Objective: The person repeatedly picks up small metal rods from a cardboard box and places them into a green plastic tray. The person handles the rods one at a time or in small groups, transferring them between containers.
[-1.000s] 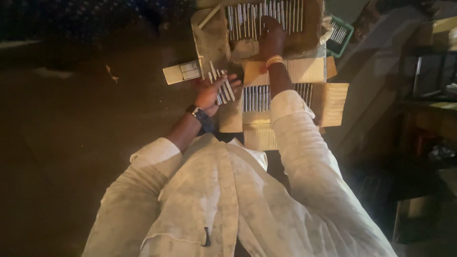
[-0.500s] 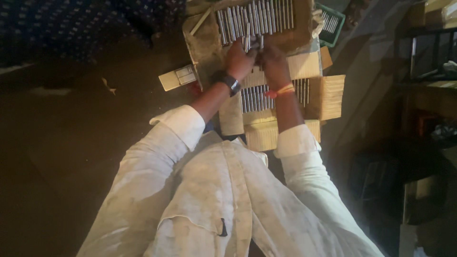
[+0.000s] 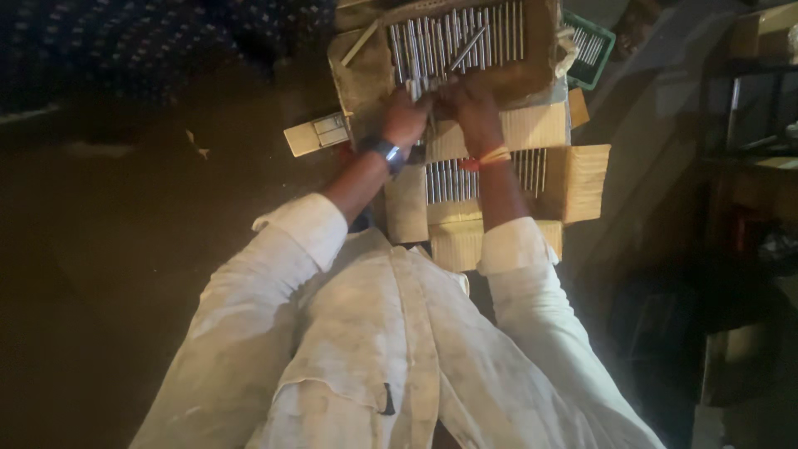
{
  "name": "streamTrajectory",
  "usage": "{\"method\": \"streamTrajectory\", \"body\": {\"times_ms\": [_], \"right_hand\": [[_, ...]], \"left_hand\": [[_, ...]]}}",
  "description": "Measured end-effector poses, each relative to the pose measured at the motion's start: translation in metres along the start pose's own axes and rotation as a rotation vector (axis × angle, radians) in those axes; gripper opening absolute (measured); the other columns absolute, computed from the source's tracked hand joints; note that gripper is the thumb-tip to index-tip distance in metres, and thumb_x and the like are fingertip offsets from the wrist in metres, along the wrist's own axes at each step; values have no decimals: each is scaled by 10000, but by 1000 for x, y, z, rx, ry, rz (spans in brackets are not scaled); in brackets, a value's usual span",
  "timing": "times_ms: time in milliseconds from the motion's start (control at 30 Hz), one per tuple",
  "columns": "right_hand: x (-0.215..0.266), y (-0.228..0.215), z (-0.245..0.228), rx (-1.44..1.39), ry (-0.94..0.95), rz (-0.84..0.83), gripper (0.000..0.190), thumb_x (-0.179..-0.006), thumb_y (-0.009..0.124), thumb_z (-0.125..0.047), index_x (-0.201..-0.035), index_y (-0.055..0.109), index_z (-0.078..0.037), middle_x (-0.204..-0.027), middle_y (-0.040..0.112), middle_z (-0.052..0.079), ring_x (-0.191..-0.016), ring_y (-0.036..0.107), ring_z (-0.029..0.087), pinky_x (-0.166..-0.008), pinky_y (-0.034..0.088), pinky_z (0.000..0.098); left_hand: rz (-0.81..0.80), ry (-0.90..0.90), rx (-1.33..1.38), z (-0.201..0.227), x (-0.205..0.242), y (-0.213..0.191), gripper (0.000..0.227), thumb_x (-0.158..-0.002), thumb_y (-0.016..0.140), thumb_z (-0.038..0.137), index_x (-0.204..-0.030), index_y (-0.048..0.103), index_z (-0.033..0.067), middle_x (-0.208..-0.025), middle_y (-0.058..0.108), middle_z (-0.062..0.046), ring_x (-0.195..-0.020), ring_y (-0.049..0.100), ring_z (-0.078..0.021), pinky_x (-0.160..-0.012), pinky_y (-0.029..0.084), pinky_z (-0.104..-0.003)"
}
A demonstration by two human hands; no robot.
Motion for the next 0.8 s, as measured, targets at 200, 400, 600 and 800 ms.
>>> {"method": "streamTrajectory", "body": {"times_ms": [200, 400, 600, 800], "right_hand": [[5, -31, -12, 193, -21, 29, 302, -955, 651, -218, -1129, 725, 18, -1029, 736, 134, -904, 681, 205, -791, 549, 318], [-84, -55, 50, 670, 103, 339, 354, -935, 637, -276, -1222, 590, -74, -1122, 694, 98, -987, 666, 204, -822, 556, 311], [-121, -56, 103, 1092, 7, 294, 335, -951, 630, -253, -1226, 599, -62, -1108, 695, 91, -975, 662, 192, -817, 555, 303], [-110, -61, 124, 1154, -31, 318, 318, -967, 623, -230, -1229, 609, -50, -1094, 697, 83, -963, 659, 179, -813, 555, 295]], "left_hand": [[126, 365, -317, 15, -23, 43, 350, -878, 772, 265, -1072, 667, -7, -1021, 729, -210, -936, 702, -353, -805, 550, -444], [-163, -51, 337, -7, -10, 31, 281, -998, 685, 145, -1255, 645, 38, -1042, 729, -238, -824, 682, -260, -742, 537, -419], [-307, -77, 711, -14, 6, -9, 366, -992, 610, 127, -1342, 522, 65, -1255, 708, -131, -1138, 714, -230, -878, 602, -362], [-271, -54, 763, -2, 16, -37, 411, -1019, 623, 111, -1386, 476, 3, -1288, 690, -208, -1193, 699, -315, -954, 604, -425]]}}
Point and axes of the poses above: each hand's wrist, its own x-axis away from the middle knuckle, its own y-axis out of the palm, z = x × y, the point moved 3 cm from there along -x, towards the middle knuckle
